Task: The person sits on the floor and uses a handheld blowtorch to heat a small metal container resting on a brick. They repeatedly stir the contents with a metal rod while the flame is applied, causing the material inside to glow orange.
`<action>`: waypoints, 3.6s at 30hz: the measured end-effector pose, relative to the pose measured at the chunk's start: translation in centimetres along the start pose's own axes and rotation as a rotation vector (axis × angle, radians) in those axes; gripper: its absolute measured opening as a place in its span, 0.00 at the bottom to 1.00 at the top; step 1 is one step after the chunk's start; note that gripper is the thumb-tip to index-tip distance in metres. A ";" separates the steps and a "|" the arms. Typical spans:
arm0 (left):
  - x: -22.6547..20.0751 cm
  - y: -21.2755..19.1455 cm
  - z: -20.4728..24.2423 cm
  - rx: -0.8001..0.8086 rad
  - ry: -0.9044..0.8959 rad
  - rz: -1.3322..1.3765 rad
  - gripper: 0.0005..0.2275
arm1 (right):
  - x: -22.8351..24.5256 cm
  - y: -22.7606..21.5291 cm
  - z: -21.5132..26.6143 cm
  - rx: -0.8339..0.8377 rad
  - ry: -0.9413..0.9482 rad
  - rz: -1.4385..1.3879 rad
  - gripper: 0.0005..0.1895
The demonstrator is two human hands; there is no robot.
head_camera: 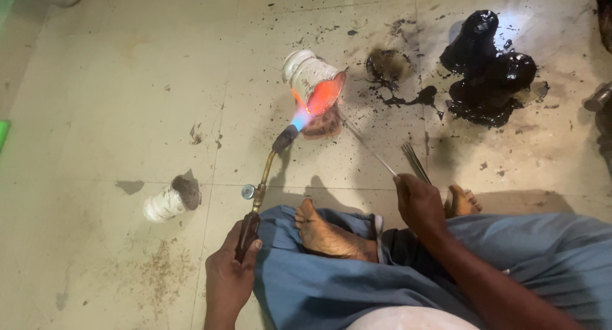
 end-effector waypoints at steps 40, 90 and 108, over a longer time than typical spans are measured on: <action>-3.6 -2.2 -2.4 0.002 -0.044 -0.075 0.21 | -2.4 -3.7 3.7 -0.172 -0.148 0.241 0.07; -4.1 -3.8 -10.9 0.062 -0.175 0.241 0.14 | -2.8 -6.1 6.1 -0.260 -0.031 -0.101 0.07; -10.4 -3.9 -2.1 0.023 -0.160 -0.099 0.21 | -4.1 -7.0 6.3 -0.244 -0.014 -0.172 0.09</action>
Point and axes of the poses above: each hand's wrist, its own z-axis away from the middle knuckle, its own y-axis out of the palm, x = y × z, the point moved 2 cm from there along -z, towards the middle knuckle, and after that the axes turned 1 degree about x, right-handed, at the moved point
